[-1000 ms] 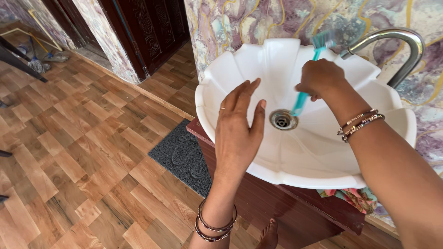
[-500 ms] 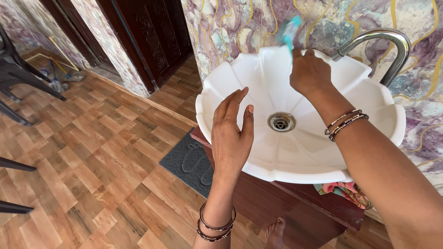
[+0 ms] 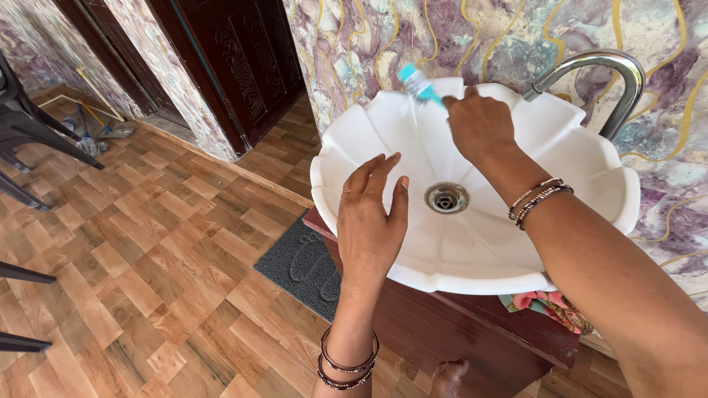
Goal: The person is cleaning the drain and surfaces of a white pedestal sink using a blue toothbrush.
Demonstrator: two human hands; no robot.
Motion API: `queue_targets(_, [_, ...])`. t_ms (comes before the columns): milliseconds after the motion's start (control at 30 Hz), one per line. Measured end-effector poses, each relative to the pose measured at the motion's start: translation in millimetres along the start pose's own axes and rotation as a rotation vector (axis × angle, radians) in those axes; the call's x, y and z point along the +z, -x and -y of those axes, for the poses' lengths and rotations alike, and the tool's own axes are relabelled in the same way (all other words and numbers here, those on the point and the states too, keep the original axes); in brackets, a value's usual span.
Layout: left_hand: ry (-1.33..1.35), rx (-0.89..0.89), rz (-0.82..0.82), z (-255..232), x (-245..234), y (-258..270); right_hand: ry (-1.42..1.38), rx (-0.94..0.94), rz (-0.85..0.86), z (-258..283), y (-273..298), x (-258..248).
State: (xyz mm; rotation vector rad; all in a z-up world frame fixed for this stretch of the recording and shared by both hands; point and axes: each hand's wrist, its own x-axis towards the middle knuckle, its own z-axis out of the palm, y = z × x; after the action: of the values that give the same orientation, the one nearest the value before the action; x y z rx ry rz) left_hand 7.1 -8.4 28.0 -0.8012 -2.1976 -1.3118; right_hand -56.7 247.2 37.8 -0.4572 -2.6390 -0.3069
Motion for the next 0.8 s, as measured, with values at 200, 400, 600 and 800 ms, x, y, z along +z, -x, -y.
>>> queue_targets(200, [-0.064,0.146,-0.051,0.9,1.0,1.6,-0.041,0.009,0.030,-5.7,0.4,-2.6])
queue_targets(400, [-0.069,0.094,0.107,2.9,3.2,1.8,-0.051,-0.036,0.002,-11.5,-2.8,6.9])
queue_targets(600, [-0.102,0.135,0.084,9.6,7.9,3.5,-0.227,0.002,0.116,-7.5,-4.0,0.1])
queue_targets(800, [-0.193,0.162,0.071,9.6,11.4,2.6,-0.390,-0.054,0.232,3.4,-4.0,-6.8])
